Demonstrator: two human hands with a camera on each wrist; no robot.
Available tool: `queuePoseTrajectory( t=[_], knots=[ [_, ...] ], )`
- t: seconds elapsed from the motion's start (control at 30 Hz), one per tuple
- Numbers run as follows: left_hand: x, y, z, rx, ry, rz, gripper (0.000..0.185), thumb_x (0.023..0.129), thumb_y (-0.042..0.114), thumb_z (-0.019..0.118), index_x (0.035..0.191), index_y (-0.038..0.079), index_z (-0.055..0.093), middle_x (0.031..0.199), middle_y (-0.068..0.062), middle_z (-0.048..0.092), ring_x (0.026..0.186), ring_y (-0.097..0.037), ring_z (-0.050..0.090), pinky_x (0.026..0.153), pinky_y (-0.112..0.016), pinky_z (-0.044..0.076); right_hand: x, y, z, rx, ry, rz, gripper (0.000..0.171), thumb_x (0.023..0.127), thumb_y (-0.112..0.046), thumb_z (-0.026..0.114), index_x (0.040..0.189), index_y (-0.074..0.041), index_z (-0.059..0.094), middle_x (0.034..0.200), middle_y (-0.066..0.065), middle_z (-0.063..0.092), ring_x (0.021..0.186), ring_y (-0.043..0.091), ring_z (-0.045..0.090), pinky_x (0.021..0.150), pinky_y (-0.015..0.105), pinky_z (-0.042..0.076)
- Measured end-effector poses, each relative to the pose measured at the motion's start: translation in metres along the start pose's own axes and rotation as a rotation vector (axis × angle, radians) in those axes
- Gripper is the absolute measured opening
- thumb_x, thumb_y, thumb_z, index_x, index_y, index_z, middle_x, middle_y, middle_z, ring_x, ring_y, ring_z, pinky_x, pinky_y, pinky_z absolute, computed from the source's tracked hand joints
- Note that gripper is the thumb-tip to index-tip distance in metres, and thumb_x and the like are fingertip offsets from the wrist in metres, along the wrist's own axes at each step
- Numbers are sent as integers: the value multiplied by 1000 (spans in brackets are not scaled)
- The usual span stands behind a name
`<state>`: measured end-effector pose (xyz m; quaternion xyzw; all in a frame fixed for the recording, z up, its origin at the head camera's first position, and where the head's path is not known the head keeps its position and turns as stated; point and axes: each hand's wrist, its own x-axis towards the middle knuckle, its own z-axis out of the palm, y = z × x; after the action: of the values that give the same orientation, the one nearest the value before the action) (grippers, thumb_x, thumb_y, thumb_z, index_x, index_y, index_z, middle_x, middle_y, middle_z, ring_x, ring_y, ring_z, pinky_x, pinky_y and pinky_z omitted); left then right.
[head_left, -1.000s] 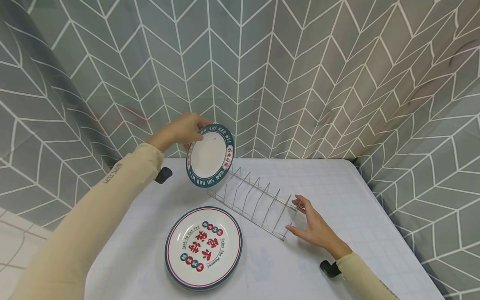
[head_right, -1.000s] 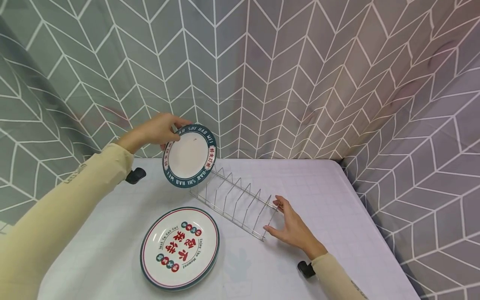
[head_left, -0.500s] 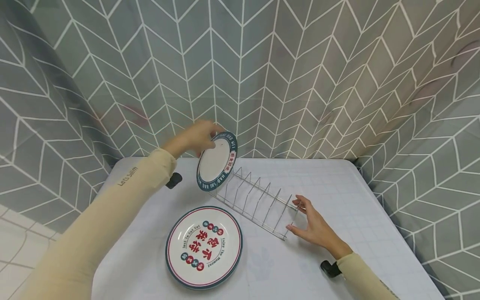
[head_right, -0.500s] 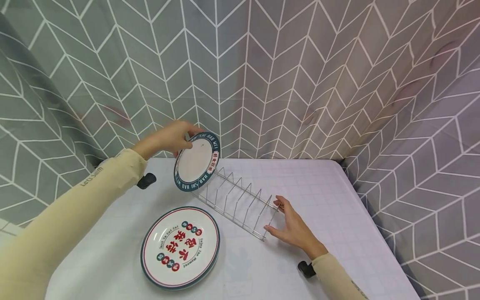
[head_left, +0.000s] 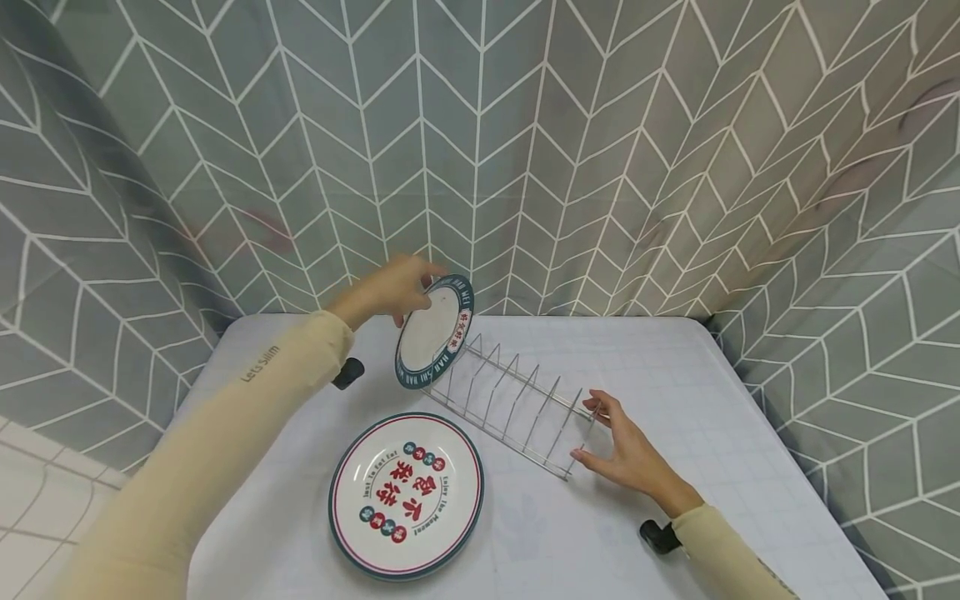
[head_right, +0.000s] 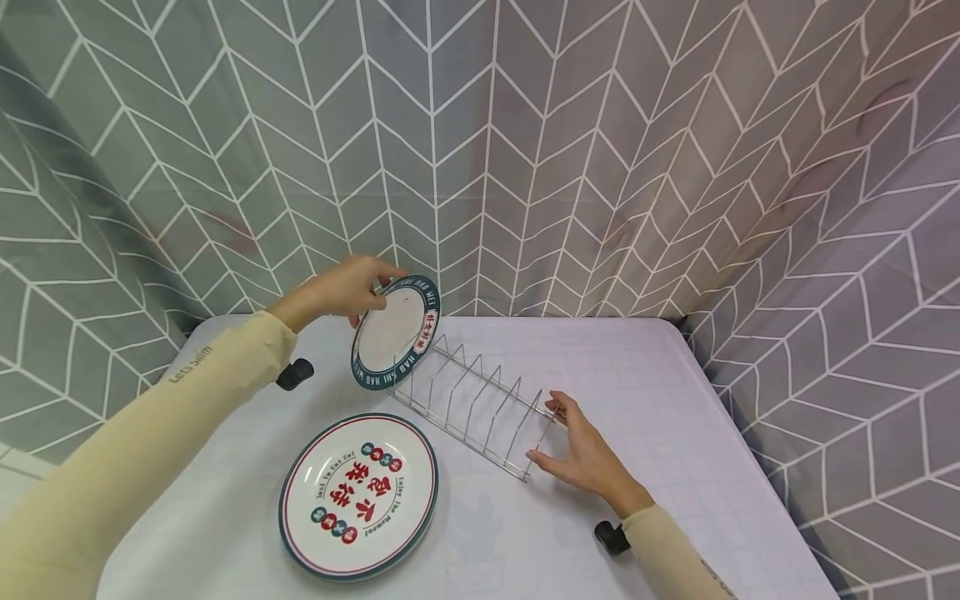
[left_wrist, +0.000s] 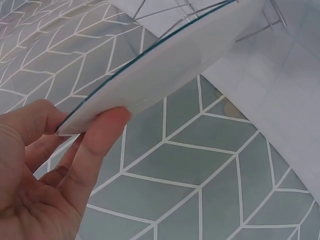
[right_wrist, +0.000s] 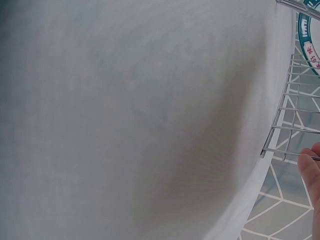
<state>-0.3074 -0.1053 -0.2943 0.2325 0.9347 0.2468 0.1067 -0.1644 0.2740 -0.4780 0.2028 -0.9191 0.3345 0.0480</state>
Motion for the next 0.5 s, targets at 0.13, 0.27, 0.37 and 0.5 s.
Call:
queuePoseTrajectory(
  t=[0.13, 0.27, 0.37, 0.5],
  knots=[
    [2, -1, 3, 6, 5, 11, 61, 87, -2, 58, 146, 4, 43, 130, -27, 55, 49, -21, 61, 47, -31, 55, 0, 1, 1, 0, 2, -8, 96, 75, -22, 85, 147, 0, 25, 136, 17, 51, 127, 30, 51, 105, 43, 44],
    [6, -2, 5, 2, 2, 24, 62, 86, -3, 57, 146, 2, 42, 129, -28, 54, 49, -21, 62, 47, -31, 56, 0, 2, 1, -3, 10, -18, 96, 75, -22, 85, 146, 1, 25, 135, 18, 51, 127, 29, 51, 104, 42, 44],
    [8, -3, 7, -12, 3, 11, 63, 85, -4, 55, 147, 3, 42, 129, -28, 54, 51, -21, 63, 48, -32, 56, 0, 3, 1, -5, 13, -24, 96, 75, -23, 85, 147, 1, 26, 135, 18, 51, 126, 29, 51, 105, 40, 44],
    [8, -3, 7, -25, 2, -10, 65, 85, -4, 54, 148, 5, 41, 131, -27, 53, 53, -22, 63, 49, -33, 57, 0, 3, 1, -2, 11, -25, 96, 76, -23, 84, 147, 1, 25, 136, 17, 51, 126, 29, 51, 105, 40, 44]
  ],
)
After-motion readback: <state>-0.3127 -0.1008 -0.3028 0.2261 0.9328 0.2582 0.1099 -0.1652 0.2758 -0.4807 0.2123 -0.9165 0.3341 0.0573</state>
